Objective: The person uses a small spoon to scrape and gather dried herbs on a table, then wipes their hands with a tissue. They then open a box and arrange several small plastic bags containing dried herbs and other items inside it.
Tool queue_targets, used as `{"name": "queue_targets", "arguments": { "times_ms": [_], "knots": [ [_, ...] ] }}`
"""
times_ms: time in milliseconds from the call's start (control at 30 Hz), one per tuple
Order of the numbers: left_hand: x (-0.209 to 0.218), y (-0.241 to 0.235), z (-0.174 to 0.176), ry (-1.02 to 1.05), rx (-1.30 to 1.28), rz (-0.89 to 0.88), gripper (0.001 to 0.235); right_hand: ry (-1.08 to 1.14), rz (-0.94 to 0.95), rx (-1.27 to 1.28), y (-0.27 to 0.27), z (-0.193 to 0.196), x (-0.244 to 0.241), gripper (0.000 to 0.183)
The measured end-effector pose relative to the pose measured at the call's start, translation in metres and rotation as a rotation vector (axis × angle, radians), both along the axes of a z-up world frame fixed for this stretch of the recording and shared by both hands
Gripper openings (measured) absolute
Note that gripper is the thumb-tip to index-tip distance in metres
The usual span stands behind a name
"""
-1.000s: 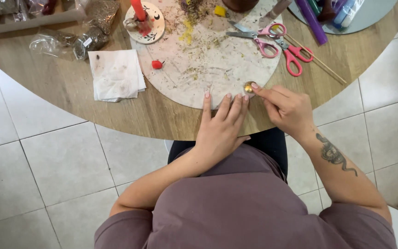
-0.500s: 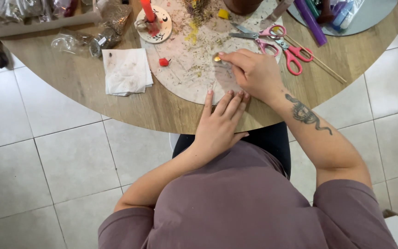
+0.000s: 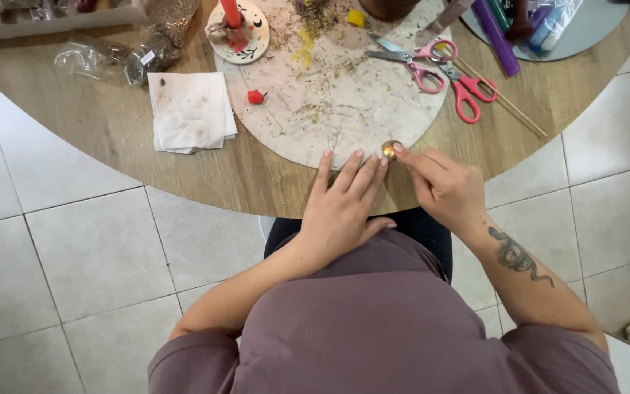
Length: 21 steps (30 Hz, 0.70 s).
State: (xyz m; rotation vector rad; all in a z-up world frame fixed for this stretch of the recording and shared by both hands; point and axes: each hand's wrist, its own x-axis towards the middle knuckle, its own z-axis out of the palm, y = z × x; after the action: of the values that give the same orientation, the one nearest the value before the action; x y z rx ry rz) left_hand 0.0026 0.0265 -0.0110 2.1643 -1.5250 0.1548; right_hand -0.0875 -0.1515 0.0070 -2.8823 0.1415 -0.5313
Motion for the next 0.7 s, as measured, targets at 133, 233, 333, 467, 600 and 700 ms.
{"name": "queue_targets", "arguments": {
  "times_ms": [133, 233, 333, 467, 600, 700],
  "knots": [
    [0.0, -0.001, 0.0, 0.008, 0.034, -0.008, 0.086, -0.016, 0.067, -0.107, -0.001, 0.001, 0.039, 0.021],
    [0.002, -0.003, 0.0, -0.01, 0.019, -0.012, 0.078, -0.062, 0.096, -0.115, 0.0, 0.007, 0.07, 0.019],
    [0.0, -0.001, -0.003, -0.03, 0.058, -0.023, 0.081, -0.099, 0.12, -0.116, 0.004, 0.0, 0.089, 0.022],
    [0.002, 0.003, -0.001, -0.016, 0.065, -0.035, 0.081, -0.092, 0.094, -0.013, 0.002, 0.005, 0.098, 0.022],
    [0.006, 0.015, 0.01, 0.026, 0.082, -0.035, 0.083, -0.028, 0.097, 0.135, 0.004, 0.02, 0.067, 0.025],
    [0.011, 0.022, 0.014, 0.008, 0.063, 0.023, 0.088, 0.029, 0.039, 0.067, 0.004, 0.021, 0.032, 0.024]
  ]
}}
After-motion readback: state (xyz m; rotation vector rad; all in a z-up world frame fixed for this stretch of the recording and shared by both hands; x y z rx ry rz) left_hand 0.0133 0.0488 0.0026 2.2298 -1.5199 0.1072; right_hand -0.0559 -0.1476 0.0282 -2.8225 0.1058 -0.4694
